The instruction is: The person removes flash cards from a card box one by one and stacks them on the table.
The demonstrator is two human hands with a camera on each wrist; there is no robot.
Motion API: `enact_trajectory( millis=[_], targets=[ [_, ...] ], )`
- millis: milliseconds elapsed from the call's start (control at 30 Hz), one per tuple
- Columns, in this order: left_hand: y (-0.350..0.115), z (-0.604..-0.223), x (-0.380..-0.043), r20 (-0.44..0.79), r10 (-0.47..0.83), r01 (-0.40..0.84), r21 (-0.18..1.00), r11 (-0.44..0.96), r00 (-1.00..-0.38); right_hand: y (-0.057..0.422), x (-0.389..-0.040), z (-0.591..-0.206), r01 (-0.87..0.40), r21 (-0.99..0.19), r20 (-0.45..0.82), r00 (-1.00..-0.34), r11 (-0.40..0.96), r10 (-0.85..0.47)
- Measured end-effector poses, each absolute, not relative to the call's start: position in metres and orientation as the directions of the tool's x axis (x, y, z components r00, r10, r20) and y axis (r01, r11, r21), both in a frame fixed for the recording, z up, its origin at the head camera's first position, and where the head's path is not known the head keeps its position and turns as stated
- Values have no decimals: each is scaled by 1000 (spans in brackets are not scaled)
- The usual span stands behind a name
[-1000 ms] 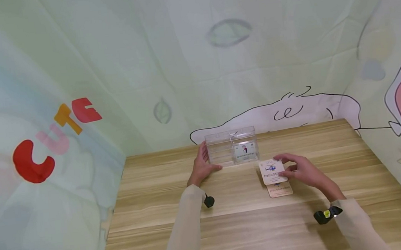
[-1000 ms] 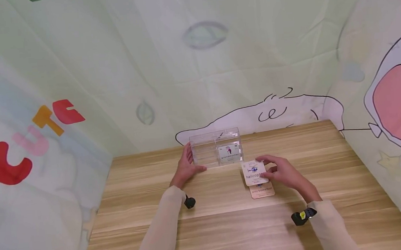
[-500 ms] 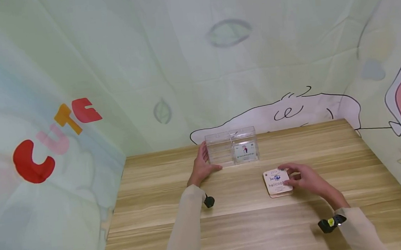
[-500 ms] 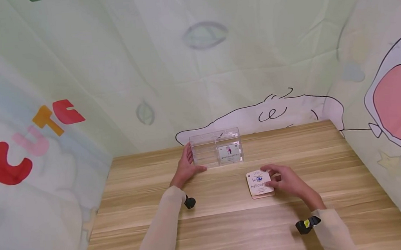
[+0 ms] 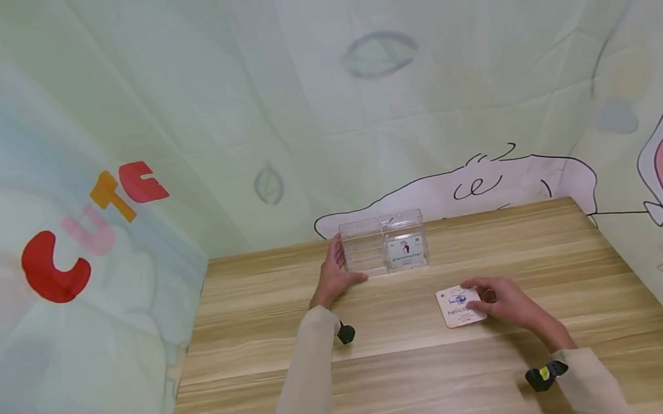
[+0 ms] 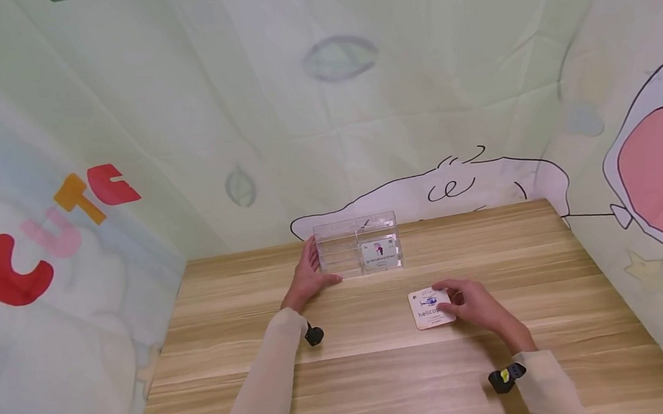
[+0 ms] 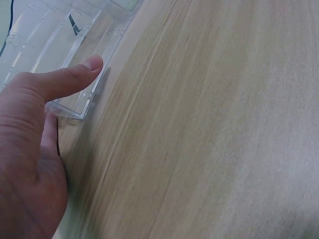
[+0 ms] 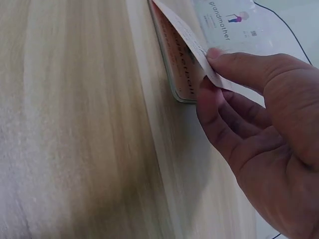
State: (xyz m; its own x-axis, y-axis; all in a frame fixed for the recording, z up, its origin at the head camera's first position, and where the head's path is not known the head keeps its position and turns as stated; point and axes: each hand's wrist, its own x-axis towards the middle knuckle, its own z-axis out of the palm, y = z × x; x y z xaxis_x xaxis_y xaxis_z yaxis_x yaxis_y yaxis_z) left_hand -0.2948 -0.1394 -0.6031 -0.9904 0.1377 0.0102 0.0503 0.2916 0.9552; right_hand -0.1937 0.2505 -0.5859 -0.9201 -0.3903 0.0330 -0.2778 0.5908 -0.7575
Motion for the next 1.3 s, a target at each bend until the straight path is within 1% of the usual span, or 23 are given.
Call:
enact_trajectory(
  millis=[400,967,1300],
  targets=[
    [-139,-604,-295,-4,136,37,954,298,-991,245,-195,-585,-245,-690,-28,-931,682,-363],
    [-140,-604,-296,-4,139,37,955,293,-990,245,-197,-588,-303,-646,-40,-904,701,-427],
    [-140,-603,-295,-9,135,32,953,300,-991,243,-196,-585,-278,-655,-69,-904,703,-422]
  ],
)
